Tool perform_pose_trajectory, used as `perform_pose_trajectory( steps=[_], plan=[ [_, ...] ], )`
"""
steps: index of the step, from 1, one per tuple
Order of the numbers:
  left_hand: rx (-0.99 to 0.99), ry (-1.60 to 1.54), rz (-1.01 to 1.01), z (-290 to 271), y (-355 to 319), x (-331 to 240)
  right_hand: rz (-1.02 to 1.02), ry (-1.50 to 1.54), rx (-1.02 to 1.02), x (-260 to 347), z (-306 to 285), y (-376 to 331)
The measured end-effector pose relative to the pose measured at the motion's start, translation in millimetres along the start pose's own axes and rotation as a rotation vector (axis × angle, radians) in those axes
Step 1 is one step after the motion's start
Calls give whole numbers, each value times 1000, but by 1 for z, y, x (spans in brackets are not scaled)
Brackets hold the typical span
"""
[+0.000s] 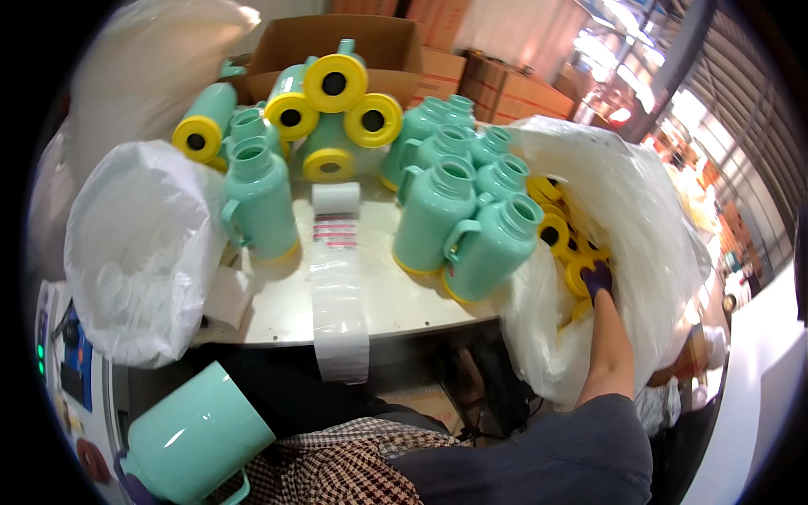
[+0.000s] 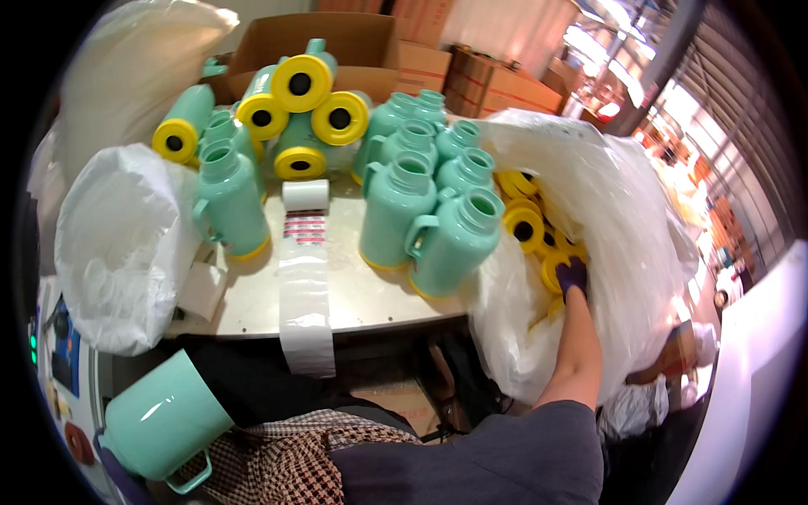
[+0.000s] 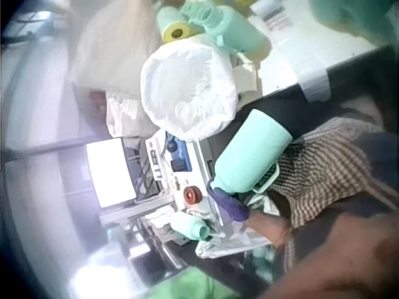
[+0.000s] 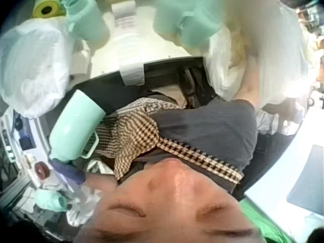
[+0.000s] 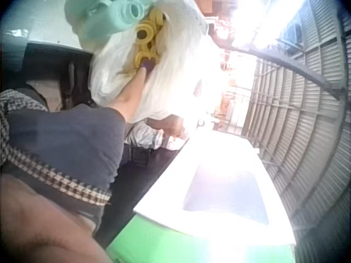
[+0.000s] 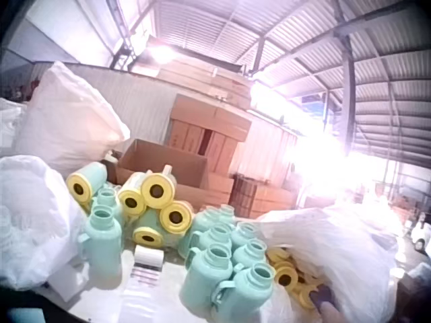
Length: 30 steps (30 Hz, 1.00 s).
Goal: The person assembles teal plastic jugs by inserting green stoppers into the openings and screwing on yellow lids. The person handles the jugs one at a time, placing the finished units into a white plastic bag.
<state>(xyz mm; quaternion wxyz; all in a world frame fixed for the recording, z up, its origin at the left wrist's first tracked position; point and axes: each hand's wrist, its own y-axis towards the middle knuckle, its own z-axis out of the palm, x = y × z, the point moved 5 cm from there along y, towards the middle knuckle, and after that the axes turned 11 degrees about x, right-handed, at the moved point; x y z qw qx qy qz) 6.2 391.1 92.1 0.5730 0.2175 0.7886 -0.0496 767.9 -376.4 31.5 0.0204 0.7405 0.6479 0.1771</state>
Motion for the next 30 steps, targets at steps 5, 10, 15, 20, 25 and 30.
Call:
perform_pose_trajectory(
  steps=[5, 10, 15, 20, 25, 30],
  plan=[
    [130, -429, -15, 7, 8, 69, 126, -311, 371, -24, 72, -6],
    [-80, -359, 10, 31, -30, 50, 247, -525, 208, 7, 97, -1],
    [-141, -298, 74, 56, -54, 40, 458, -282, 236, 39, 90, -29],
    [-53, -388, 69, 100, -41, 46, 191, -634, -67, 6, 78, -32],
    [-69, -407, 61, 89, -59, 74, 313, -551, 46, -1, 56, -10],
    [-115, -569, 10, 88, -75, 125, 366, 410, -229, 24, -6, -27]
  ],
)
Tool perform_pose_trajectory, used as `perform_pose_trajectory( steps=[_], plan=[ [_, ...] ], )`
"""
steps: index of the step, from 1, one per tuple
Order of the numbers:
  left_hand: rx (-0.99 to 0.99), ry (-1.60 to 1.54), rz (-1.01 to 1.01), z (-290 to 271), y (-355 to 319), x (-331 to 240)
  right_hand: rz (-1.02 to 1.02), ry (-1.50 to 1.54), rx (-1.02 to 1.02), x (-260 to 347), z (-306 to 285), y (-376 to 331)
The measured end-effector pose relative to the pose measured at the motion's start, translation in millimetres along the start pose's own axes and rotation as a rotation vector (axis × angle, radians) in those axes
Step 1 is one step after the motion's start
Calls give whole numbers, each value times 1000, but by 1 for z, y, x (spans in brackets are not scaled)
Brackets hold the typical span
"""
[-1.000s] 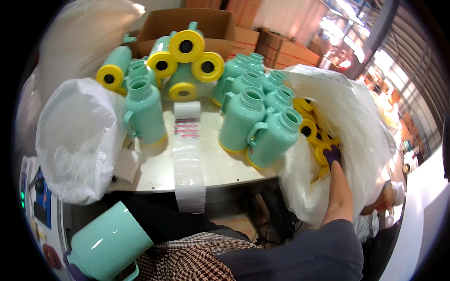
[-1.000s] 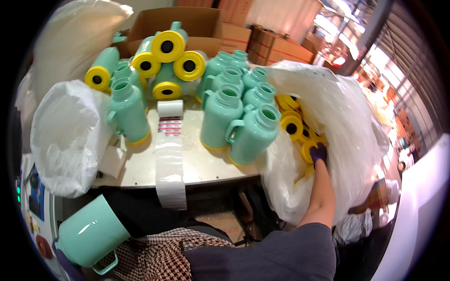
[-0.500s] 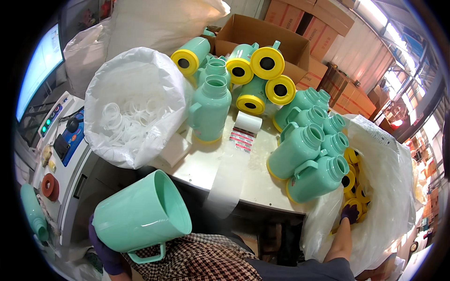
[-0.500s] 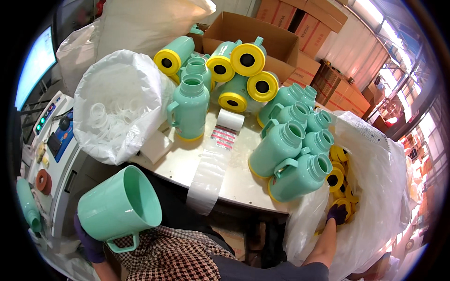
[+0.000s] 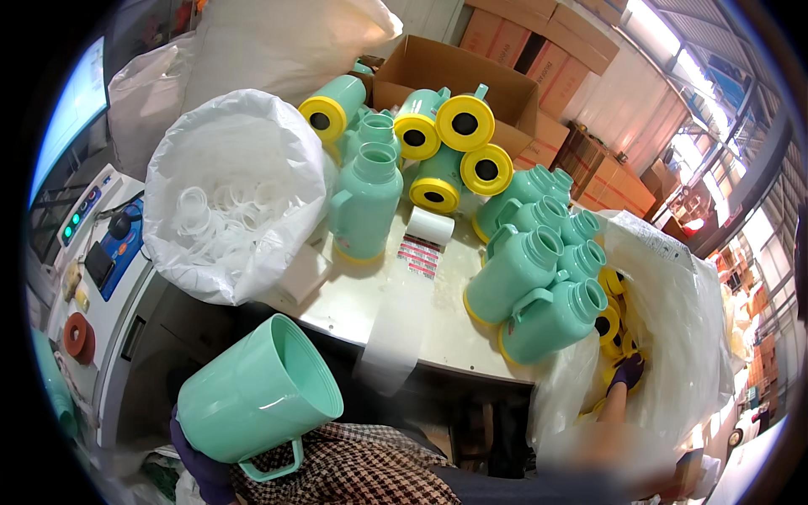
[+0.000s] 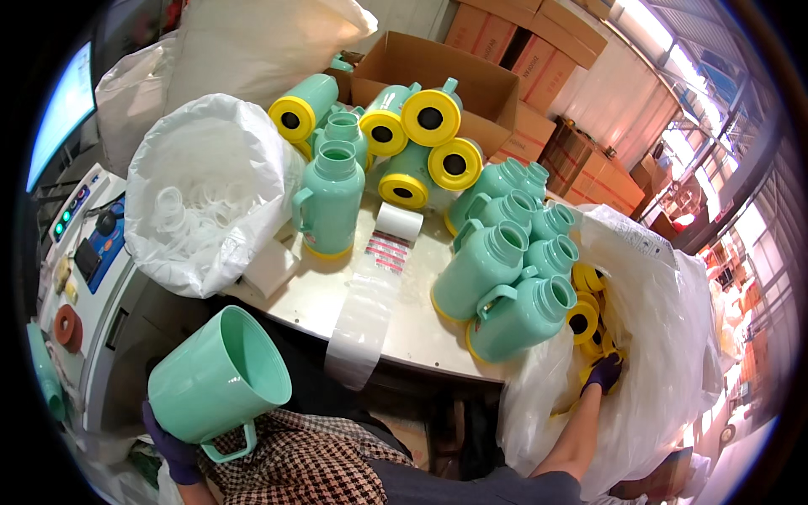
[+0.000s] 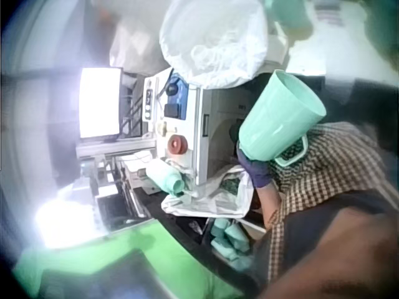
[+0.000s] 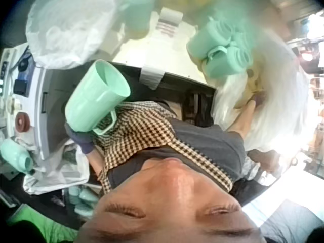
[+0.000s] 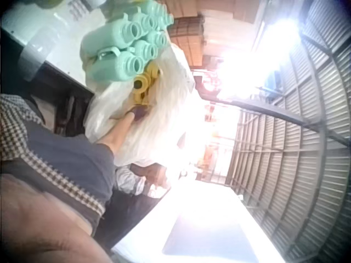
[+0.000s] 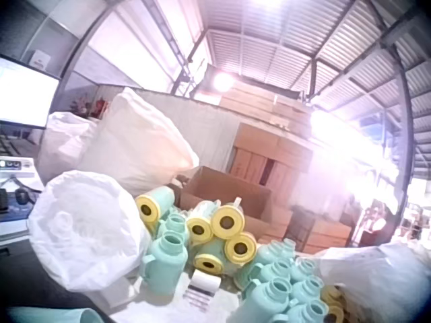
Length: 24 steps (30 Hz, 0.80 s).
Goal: The person assembles teal plastic jugs by inserting green stoppers into the openings and screwing on yellow lids. The person handles the jugs one at a time, placing the finished units into a white plastic bag.
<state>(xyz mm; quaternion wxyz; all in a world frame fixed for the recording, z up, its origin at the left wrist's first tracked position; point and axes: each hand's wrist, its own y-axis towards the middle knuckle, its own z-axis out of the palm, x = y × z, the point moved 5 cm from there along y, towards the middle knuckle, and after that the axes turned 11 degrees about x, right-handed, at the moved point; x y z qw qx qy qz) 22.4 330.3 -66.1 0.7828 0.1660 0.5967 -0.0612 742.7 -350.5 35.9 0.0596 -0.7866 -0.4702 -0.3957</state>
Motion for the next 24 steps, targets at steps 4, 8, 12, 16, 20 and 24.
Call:
perform_pose_trajectory(
  steps=[4, 8, 12, 16, 20, 24],
  plan=[
    [-10, -164, 2, 45, -3, -36, -694, 664, 109, 137, -37, -147],
    [53, 46, 29, 93, 7, -68, -840, 1203, 683, 266, -41, -367],
    [122, -157, -47, 110, 10, -69, -1416, 933, 1065, 324, 6, -504],
    [-112, -96, -18, 75, 5, -69, -1605, 1064, 1242, 349, 8, -562],
    [-245, -81, -63, 45, -9, -69, -1666, 1109, 1171, 344, 4, -591],
    [-203, 2, -191, 55, -19, -82, -1580, 1055, 1151, 347, 9, -590]
  ],
)
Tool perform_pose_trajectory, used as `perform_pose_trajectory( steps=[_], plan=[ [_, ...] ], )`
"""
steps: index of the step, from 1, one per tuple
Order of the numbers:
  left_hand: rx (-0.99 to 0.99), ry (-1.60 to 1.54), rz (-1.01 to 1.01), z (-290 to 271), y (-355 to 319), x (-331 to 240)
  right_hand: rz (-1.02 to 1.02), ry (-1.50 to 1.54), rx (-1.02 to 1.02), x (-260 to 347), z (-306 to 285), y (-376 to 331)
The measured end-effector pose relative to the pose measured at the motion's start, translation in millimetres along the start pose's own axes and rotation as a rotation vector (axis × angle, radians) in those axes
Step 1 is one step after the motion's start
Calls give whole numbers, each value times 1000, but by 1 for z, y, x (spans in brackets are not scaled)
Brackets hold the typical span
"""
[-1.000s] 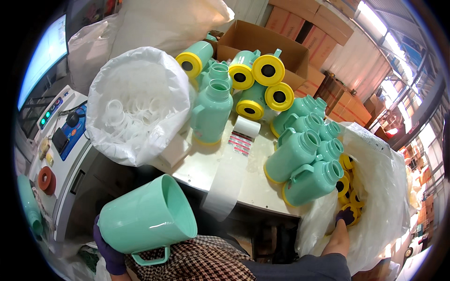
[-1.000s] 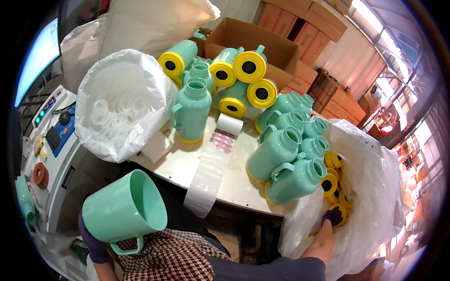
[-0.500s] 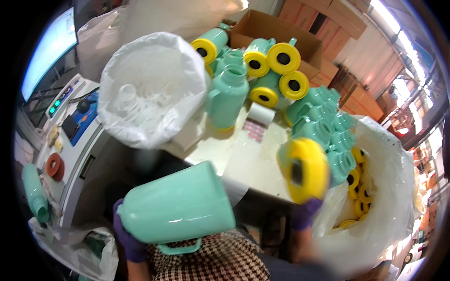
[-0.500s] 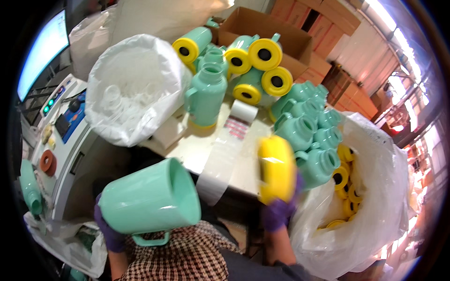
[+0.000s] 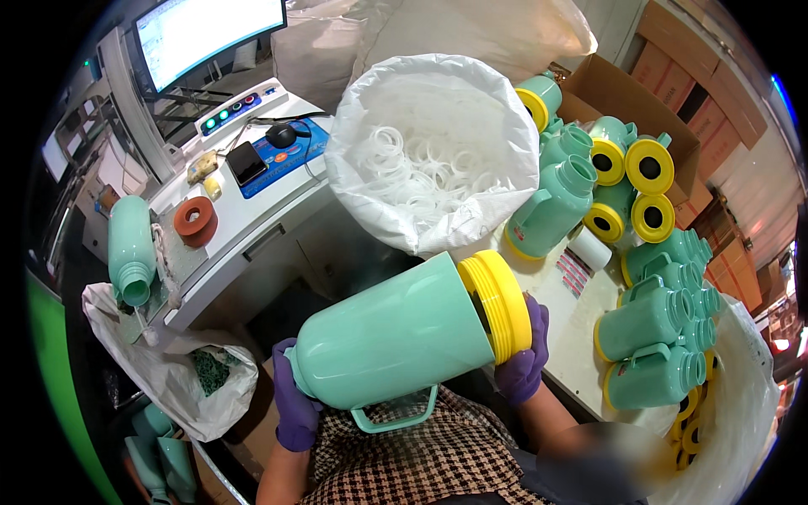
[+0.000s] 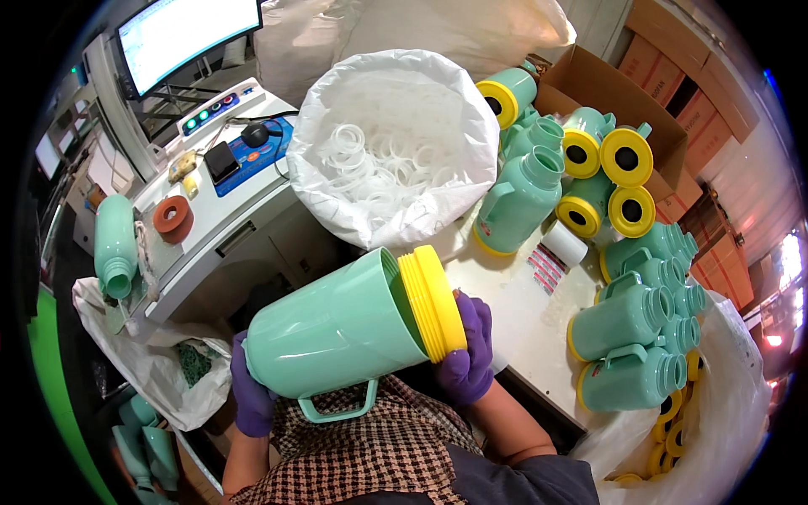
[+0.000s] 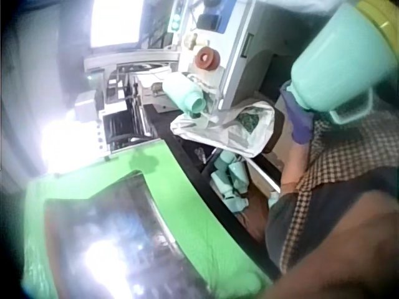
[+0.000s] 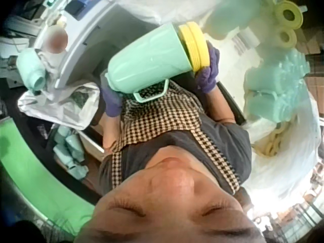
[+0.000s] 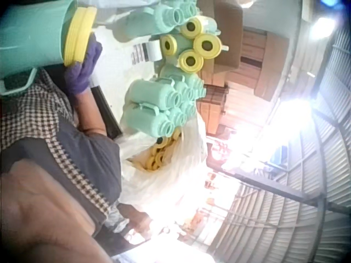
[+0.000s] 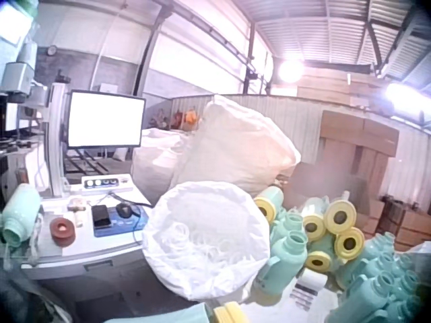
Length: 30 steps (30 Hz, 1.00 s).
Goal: The person assembles teal plastic jugs by inserting green stoppers into the openings and screwing on yellow lids. The person handles the jugs one at a time, placing the finished units into a white plastic bag.
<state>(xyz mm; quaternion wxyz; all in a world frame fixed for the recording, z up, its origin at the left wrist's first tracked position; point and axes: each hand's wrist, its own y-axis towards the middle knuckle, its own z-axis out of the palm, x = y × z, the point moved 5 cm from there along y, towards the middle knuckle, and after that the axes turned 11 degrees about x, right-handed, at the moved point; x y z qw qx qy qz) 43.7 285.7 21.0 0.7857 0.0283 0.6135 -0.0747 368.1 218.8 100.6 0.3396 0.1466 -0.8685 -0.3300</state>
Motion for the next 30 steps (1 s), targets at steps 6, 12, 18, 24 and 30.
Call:
perform_pose_trajectory(
  steps=[6, 12, 18, 24, 30],
  plan=[
    [74, 66, 74, -6, 1, 12, -81, 51, 66, -11, 1, 6],
    [-41, 335, 177, -13, 2, 19, -245, 301, 144, -6, 21, -3],
    [-46, 84, 235, -10, 0, -13, 232, 468, 79, -7, 43, -20],
    [74, 734, 493, 36, -8, -76, 783, 1190, 213, -52, 73, -74],
    [548, 857, 699, 128, -9, -132, -56, -47, 244, 16, -33, -36]
  ],
)
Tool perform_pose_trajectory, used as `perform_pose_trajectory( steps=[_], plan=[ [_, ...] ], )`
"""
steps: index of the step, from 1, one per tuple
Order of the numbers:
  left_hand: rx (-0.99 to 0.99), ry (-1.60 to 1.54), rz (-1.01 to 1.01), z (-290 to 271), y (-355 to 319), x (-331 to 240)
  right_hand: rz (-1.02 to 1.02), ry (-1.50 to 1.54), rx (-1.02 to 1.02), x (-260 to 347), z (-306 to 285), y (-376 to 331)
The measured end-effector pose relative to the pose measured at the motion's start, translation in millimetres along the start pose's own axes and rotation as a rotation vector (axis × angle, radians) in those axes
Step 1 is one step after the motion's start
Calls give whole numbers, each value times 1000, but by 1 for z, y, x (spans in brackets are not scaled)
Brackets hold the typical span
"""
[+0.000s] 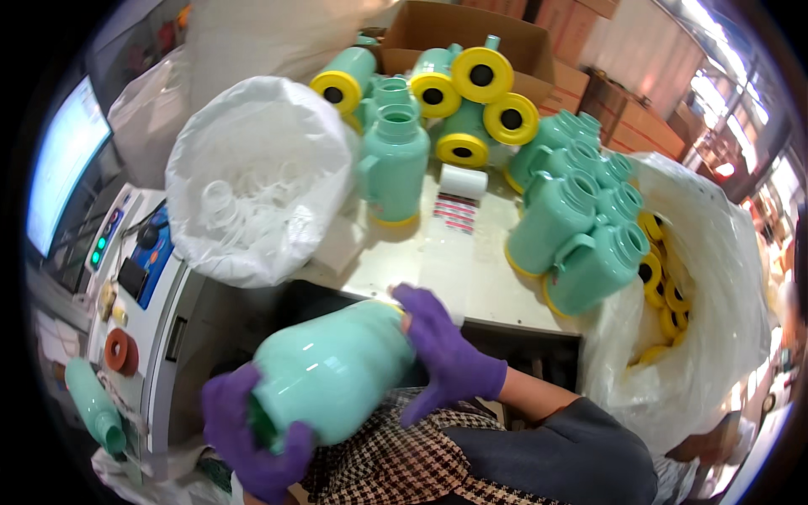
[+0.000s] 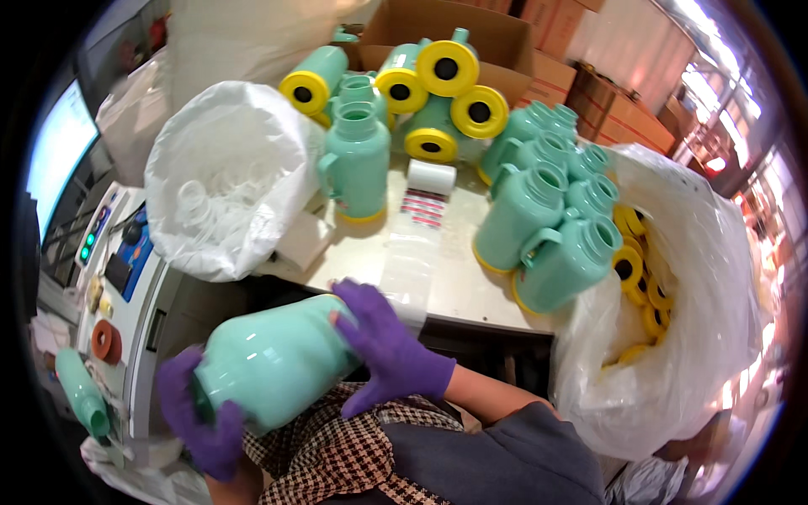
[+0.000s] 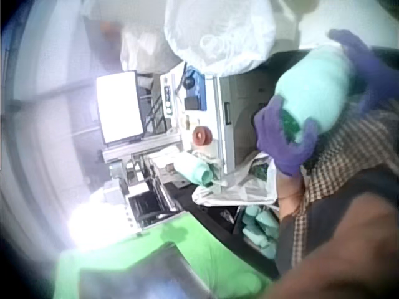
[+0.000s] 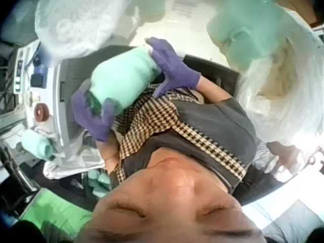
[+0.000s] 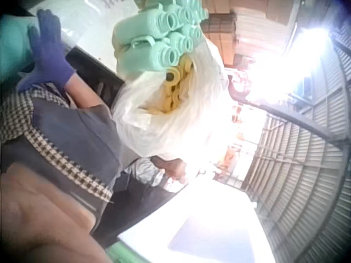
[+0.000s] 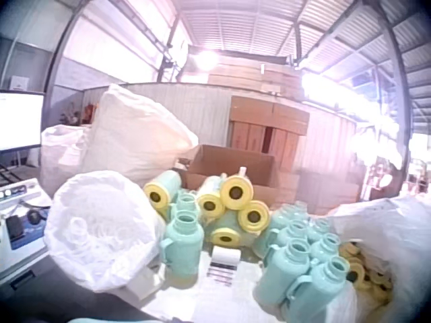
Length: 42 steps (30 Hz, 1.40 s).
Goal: The person assembles teal plastic jugs by inserting green stoppers into the openings and screwing on yellow lids. The person handles the jugs one at a time, placing the finished units into a white plastic bag.
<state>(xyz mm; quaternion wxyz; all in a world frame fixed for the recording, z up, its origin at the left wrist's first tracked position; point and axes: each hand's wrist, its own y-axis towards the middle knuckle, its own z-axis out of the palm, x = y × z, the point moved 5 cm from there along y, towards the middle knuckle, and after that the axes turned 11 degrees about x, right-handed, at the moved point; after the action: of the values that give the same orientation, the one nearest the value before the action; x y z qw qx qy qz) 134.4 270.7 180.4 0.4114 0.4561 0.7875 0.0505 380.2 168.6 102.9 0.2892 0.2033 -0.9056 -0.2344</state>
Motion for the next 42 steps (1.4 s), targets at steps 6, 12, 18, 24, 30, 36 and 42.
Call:
perform_pose_trajectory(
  steps=[6, 12, 18, 24, 30, 36, 42],
  plan=[
    [431, -494, 304, 96, 110, -80, 386, 506, -578, -30, -47, -94],
    [392, -493, 500, 141, 92, -74, 871, -33, -853, -112, -73, -268],
    [400, -611, 17, 132, 39, 14, 1012, -795, -765, -97, -58, -220],
    [-120, -930, -555, 88, -88, 105, 737, -885, -813, -63, -65, -281],
    [-425, -659, -748, 53, -206, 135, -147, -338, -532, -14, 6, -80],
    [-796, -186, -999, 9, -367, 150, -467, -143, -26, 21, 106, 30],
    [-1325, 384, -1439, -27, -702, 120, -679, 90, 320, 57, 139, 99]
  ],
)
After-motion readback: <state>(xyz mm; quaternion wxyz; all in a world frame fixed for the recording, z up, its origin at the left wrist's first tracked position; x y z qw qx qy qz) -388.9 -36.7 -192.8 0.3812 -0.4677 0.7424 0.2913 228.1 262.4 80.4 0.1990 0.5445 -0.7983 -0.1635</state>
